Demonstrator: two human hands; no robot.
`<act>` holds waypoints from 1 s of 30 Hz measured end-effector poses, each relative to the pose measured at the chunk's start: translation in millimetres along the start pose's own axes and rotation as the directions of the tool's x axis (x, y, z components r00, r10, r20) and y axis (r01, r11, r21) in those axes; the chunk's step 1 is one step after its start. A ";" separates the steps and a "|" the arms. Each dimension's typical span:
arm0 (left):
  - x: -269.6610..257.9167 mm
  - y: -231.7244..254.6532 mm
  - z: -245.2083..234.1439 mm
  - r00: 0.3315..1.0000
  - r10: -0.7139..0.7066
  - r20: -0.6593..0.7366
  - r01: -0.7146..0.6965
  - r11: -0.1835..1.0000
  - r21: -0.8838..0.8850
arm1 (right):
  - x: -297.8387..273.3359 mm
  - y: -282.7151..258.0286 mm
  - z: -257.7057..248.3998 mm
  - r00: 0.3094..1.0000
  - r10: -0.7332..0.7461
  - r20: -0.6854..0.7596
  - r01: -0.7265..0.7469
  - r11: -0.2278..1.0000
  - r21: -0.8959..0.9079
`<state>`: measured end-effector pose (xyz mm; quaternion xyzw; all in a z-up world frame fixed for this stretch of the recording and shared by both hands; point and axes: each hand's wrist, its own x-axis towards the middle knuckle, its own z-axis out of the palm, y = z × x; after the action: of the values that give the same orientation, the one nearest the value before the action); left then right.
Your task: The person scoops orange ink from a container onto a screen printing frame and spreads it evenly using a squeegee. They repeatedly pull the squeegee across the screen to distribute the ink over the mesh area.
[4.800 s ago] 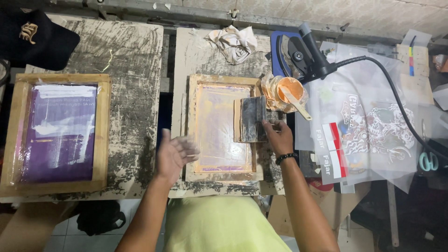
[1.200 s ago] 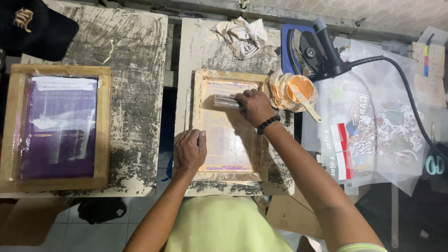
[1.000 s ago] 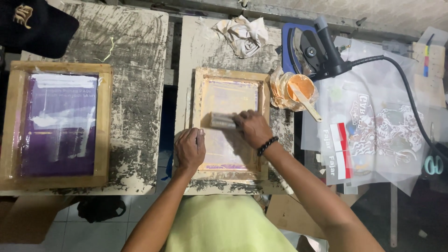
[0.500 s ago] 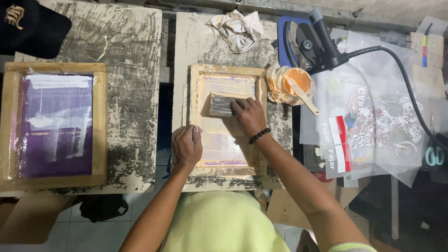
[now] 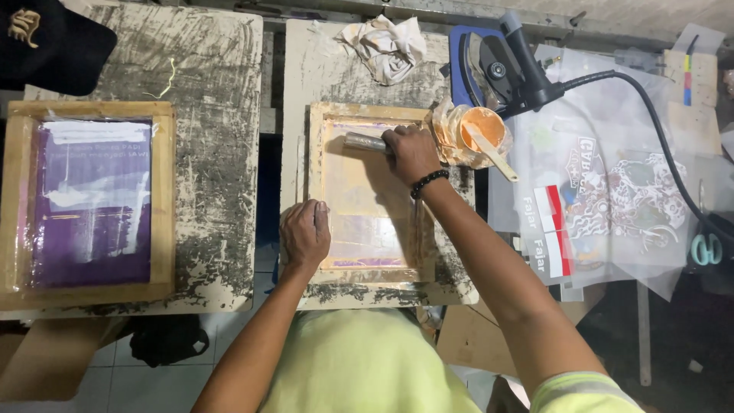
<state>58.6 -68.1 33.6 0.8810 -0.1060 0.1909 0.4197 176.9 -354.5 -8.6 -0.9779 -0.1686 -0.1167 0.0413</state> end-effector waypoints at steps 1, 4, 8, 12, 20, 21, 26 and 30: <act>0.3 -1.7 -1.2 1.000 -0.004 -0.004 0.004 1.000 0.016 | 6.9 1.9 10.3 1.000 -0.021 -0.004 0.021 1.000 -0.013; 2.4 -1.7 -1.0 1.000 -0.023 0.003 0.023 1.000 -0.021 | -8.4 -22.0 -18.0 0.996 -0.038 0.079 0.038 0.999 0.001; 3.2 5.1 -5.1 0.998 -0.056 -0.007 0.055 0.990 -0.132 | -71.9 -75.5 -59.6 0.985 -0.070 0.156 0.062 0.997 0.055; -2.5 -3.3 -2.0 0.999 -0.049 0.003 0.049 0.995 -0.092 | -97.4 -90.3 -80.3 0.959 -0.087 0.269 0.048 0.988 0.147; 2.2 2.6 -2.9 1.000 0.001 0.008 -0.001 0.997 -0.075 | -37.3 -55.4 -33.3 0.994 0.014 -0.107 -0.015 1.000 -0.012; 3.0 3.4 -2.0 1.000 0.011 0.003 -0.011 0.998 -0.066 | -40.0 -60.4 -32.6 0.988 -0.021 -0.152 0.017 0.999 -0.033; 3.0 3.7 -6.3 1.000 -0.005 0.000 0.005 0.999 -0.032 | -85.7 -98.2 -61.4 0.978 -0.088 -0.188 0.090 0.996 0.005; 0.0 1.7 -5.4 1.000 0.003 0.001 -0.003 1.000 -0.024 | -75.7 -64.7 -56.3 0.999 -0.032 0.022 0.031 0.997 0.076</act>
<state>56.7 -64.9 37.9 0.8757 -0.1098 0.1900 0.4300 73.6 -324.7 30.3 -0.9742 -0.1887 -0.0993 0.0745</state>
